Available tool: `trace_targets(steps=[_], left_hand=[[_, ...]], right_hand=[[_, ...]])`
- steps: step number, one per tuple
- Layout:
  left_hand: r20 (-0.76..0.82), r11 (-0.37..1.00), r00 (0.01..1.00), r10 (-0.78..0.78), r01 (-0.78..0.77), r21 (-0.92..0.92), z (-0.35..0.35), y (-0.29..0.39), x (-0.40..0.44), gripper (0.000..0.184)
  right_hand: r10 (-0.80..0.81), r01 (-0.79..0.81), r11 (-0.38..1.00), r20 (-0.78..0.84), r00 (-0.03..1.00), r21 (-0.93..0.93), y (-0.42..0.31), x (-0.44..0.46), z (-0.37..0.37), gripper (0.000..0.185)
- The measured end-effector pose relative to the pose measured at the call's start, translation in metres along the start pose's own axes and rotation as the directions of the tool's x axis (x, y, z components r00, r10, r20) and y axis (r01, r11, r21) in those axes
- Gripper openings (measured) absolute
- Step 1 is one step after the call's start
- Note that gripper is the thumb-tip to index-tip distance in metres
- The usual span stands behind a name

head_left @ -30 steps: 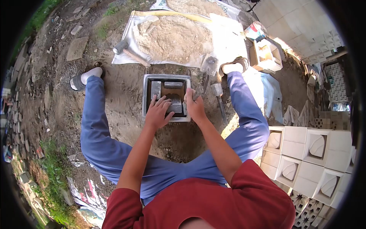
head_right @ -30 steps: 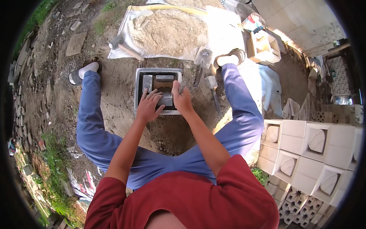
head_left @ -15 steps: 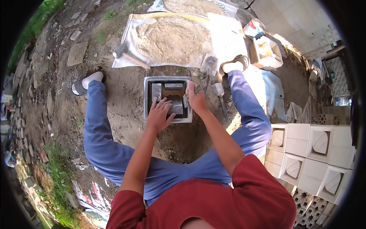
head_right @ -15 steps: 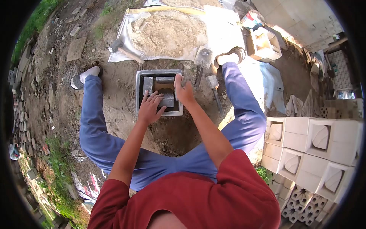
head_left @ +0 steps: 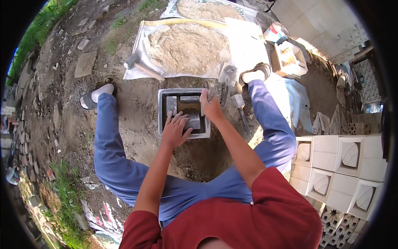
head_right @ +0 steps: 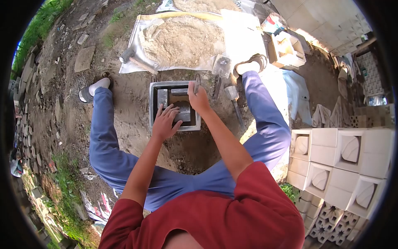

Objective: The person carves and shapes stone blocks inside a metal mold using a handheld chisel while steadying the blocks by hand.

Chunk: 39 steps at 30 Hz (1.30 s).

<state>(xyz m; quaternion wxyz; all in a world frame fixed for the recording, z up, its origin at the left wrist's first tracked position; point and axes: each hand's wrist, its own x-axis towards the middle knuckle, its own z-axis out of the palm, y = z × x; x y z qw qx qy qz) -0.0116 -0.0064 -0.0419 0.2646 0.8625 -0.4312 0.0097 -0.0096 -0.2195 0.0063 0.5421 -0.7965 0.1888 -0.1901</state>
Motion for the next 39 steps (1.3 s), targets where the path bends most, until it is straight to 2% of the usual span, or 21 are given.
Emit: trace_targets(steps=[1,2,3,5,7,9,11,13,17,18,19,21,22,24,25,27,31,33,34,37,39], left_hand=[[0.006,1.0,1.0,-0.001,0.001,-0.001,0.0,-0.001,0.003,0.042],[0.007,1.0,1.0,-0.006,0.006,-0.002,0.001,0.001,-0.001,0.042],[0.016,1.0,1.0,-0.016,0.016,-0.007,0.0,0.001,0.001,0.042],[0.03,0.999,0.999,-0.036,0.036,-0.011,-0.003,-0.001,0.003,0.042],[-0.009,1.0,1.0,-0.003,0.003,-0.004,0.0,-0.002,0.0,0.043],[-0.009,1.0,1.0,-0.006,0.006,-0.012,0.003,-0.001,-0.003,0.043],[0.0,1.0,1.0,-0.01,0.01,-0.018,0.002,-0.005,0.001,0.044],[-0.005,0.999,0.999,-0.032,0.032,0.019,-0.004,-0.003,0.0,0.044],[-0.037,1.0,0.999,-0.003,0.002,-0.021,0.0,-0.002,-0.004,0.044],[-0.022,1.0,1.0,-0.01,0.01,-0.021,0.0,-0.002,-0.005,0.044],[-0.013,1.0,1.0,-0.018,0.017,-0.015,0.0,-0.004,-0.001,0.043],[0.006,1.0,1.0,-0.02,0.02,-0.007,-0.002,-0.004,-0.002,0.044],[-0.008,1.0,1.0,-0.014,0.014,-0.019,-0.003,-0.003,-0.004,0.044],[-0.038,0.999,0.999,-0.004,0.003,-0.033,-0.004,-0.003,-0.001,0.044],[-0.039,0.999,0.999,-0.001,0.0,-0.035,-0.003,-0.002,-0.001,0.044],[-0.015,1.0,1.0,-0.017,0.017,-0.024,-0.003,-0.003,0.001,0.045],[-0.04,1.0,0.999,0.002,-0.002,-0.02,-0.003,-0.002,0.001,0.045],[-0.045,0.999,0.999,0.003,-0.004,-0.039,-0.002,-0.004,0.001,0.041],[-0.044,0.999,0.999,0.003,-0.005,-0.042,-0.001,-0.003,-0.001,0.041],[-0.005,0.999,1.0,-0.025,0.025,-0.04,0.001,-0.004,-0.002,0.041],[-0.048,0.999,0.999,0.008,-0.009,-0.035,0.0,-0.005,0.0,0.04]], right_hand=[[-0.026,0.029,0.998,0.044,0.999,-0.051,0.002,0.011,0.0,0.051],[0.08,-0.091,0.985,-0.085,0.993,-0.143,0.03,0.02,0.009,0.05],[0.067,-0.078,0.987,-0.08,0.995,-0.141,0.022,0.021,0.007,0.05],[0.052,-0.043,0.991,-0.069,0.996,0.124,0.0,0.006,-0.001,0.051],[0.005,-0.002,0.998,-0.04,0.999,0.068,0.005,0.003,0.004,0.051],[0.072,-0.072,0.997,0.048,0.996,-0.004,0.001,0.017,-0.003,0.048],[0.065,-0.064,0.996,-0.013,0.998,0.07,-0.009,0.022,0.0,0.048],[0.028,-0.012,0.976,-0.071,0.997,0.218,0.022,0.014,0.007,0.051],[0.029,-0.029,0.999,-0.005,1.0,0.021,0.003,0.019,0.003,0.049],[0.073,-0.068,0.994,-0.055,0.996,0.085,0.005,0.023,0.003,0.048],[0.057,-0.053,0.995,-0.051,0.997,0.088,0.009,0.032,0.004,0.048],[0.011,0.003,0.97,-0.054,0.999,0.242,0.015,0.027,0.006,0.049],[0.028,-0.013,0.971,-0.055,0.998,0.24,0.016,0.021,0.007,0.049],[-0.002,0.004,1.0,0.052,0.999,-0.023,0.008,0.034,0.008,0.047],[-0.002,0.004,1.0,0.049,0.999,-0.026,0.003,0.037,0.007,0.047],[0.047,-0.036,0.991,-0.082,0.996,0.126,0.0,0.045,0.006,0.048],[0.038,-0.036,0.999,-0.068,0.997,0.022,0.004,0.037,0.012,0.049],[-0.012,0.011,0.999,0.026,1.0,0.033,-0.006,0.045,0.006,0.048],[0.029,-0.032,0.991,0.026,0.999,0.131,0.002,0.05,0.005,0.047],[-0.051,0.06,0.987,-0.064,0.997,0.147,0.007,0.041,0.009,0.049],[-0.01,0.012,0.993,-0.015,1.0,0.113,0.005,0.037,0.012,0.048]])
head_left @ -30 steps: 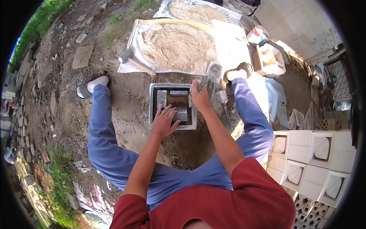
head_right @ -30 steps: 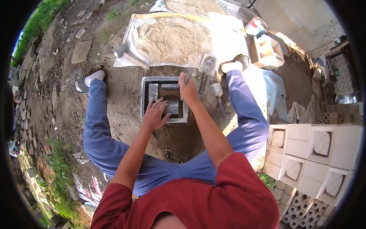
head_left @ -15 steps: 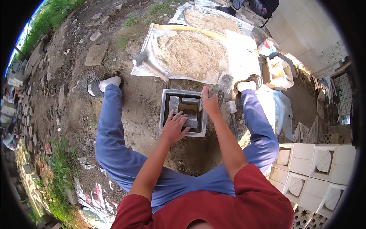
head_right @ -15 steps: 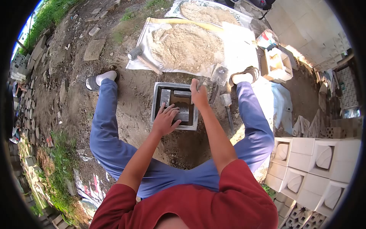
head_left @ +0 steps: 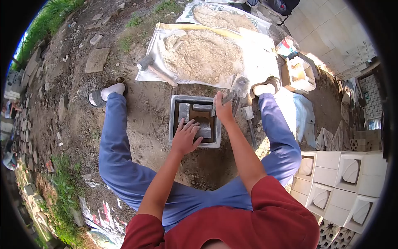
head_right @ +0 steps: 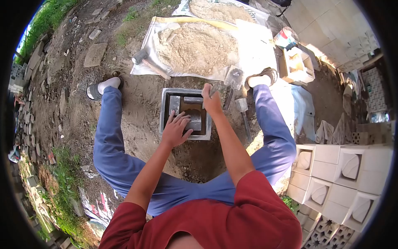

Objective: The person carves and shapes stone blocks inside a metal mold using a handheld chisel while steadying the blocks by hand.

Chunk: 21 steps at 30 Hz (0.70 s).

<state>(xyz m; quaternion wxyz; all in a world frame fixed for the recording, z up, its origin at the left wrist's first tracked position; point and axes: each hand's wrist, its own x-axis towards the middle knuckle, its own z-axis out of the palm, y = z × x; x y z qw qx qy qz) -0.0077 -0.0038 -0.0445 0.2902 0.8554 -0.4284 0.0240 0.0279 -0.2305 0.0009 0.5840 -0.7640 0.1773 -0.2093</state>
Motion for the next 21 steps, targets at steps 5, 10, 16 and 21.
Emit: trace_targets(steps=[5,10,16,21], left_hand=[[0.012,1.0,1.0,-0.02,0.02,-0.011,0.0,-0.003,0.006,0.039],[0.019,1.0,1.0,-0.014,0.015,-0.018,0.002,0.0,0.0,0.04],[0.019,1.0,1.0,-0.009,0.009,0.008,-0.004,0.0,0.005,0.041],[0.038,0.999,0.999,-0.03,0.031,-0.009,0.0,0.0,0.002,0.041]], right_hand=[[0.039,-0.039,0.999,-0.017,0.999,-0.023,-0.006,0.008,0.003,0.047],[0.082,-0.076,0.995,0.082,0.993,-0.071,-0.002,0.007,0.001,0.048],[0.068,-0.067,0.998,0.105,0.992,-0.013,0.012,0.001,0.003,0.047],[0.079,-0.075,0.995,0.05,0.996,-0.069,-0.003,-0.003,-0.002,0.048]])
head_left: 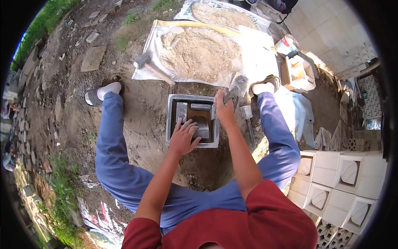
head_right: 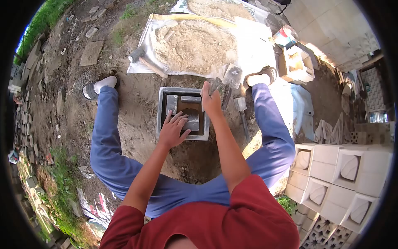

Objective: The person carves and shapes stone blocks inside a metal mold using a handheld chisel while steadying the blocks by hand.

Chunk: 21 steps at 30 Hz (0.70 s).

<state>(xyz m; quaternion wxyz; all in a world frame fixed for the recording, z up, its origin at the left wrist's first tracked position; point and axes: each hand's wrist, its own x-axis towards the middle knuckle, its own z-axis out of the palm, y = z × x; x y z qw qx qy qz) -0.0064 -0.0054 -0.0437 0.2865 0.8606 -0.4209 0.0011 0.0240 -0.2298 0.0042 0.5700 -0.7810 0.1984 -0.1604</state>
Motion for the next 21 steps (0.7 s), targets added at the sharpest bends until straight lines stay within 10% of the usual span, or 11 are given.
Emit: trace_targets(steps=[21], left_hand=[[-0.022,0.999,0.999,0.033,-0.032,0.027,-0.001,0.002,0.001,0.041]], right_hand=[[0.033,-0.04,0.993,0.06,0.998,0.107,0.011,-0.022,-0.012,0.05]])
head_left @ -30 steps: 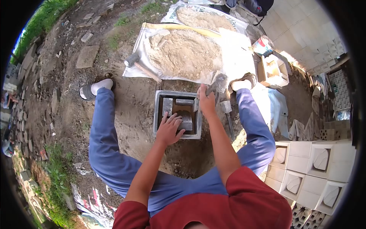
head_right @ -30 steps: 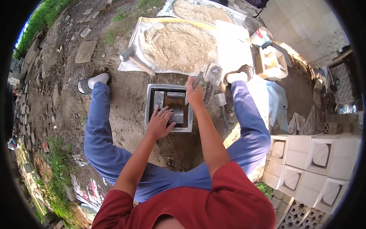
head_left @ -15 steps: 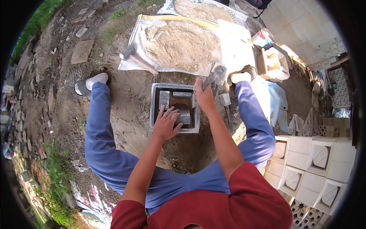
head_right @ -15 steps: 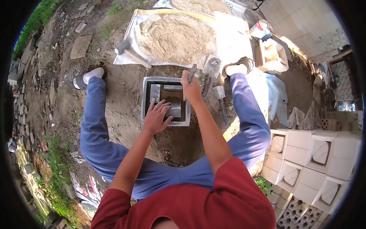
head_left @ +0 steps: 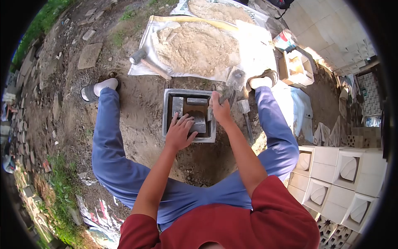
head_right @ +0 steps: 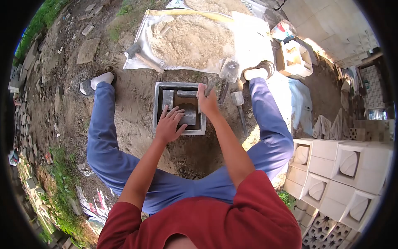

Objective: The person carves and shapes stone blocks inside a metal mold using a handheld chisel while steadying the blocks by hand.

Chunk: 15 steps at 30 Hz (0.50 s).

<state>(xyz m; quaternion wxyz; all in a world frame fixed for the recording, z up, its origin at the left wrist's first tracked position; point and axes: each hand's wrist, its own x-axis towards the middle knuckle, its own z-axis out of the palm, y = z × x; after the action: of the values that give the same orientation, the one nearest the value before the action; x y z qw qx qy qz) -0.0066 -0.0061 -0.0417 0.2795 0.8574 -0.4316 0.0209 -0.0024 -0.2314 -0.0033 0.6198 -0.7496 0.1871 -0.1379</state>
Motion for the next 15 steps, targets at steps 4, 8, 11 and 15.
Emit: trace_targets(steps=[4,8,11,15], left_hand=[[0.011,1.0,1.0,-0.024,0.024,-0.016,0.0,0.0,0.0,0.04],[0.0,1.0,1.0,-0.005,0.005,-0.008,-0.001,0.002,-0.003,0.04],[0.015,1.0,1.0,-0.016,0.016,-0.023,0.0,-0.002,0.002,0.041],[0.004,1.0,1.0,-0.003,0.003,0.003,-0.001,0.0,-0.001,0.041]], right_hand=[[0.065,-0.049,0.992,-0.139,0.988,0.119,0.0,-0.013,0.001,0.05],[0.02,-0.019,1.0,-0.043,0.999,0.006,0.007,-0.005,0.003,0.05],[0.006,0.008,0.989,-0.095,0.995,0.148,-0.008,0.008,0.002,0.05],[-0.11,0.108,0.994,-0.11,0.988,-0.021,0.009,0.016,0.015,0.049]])
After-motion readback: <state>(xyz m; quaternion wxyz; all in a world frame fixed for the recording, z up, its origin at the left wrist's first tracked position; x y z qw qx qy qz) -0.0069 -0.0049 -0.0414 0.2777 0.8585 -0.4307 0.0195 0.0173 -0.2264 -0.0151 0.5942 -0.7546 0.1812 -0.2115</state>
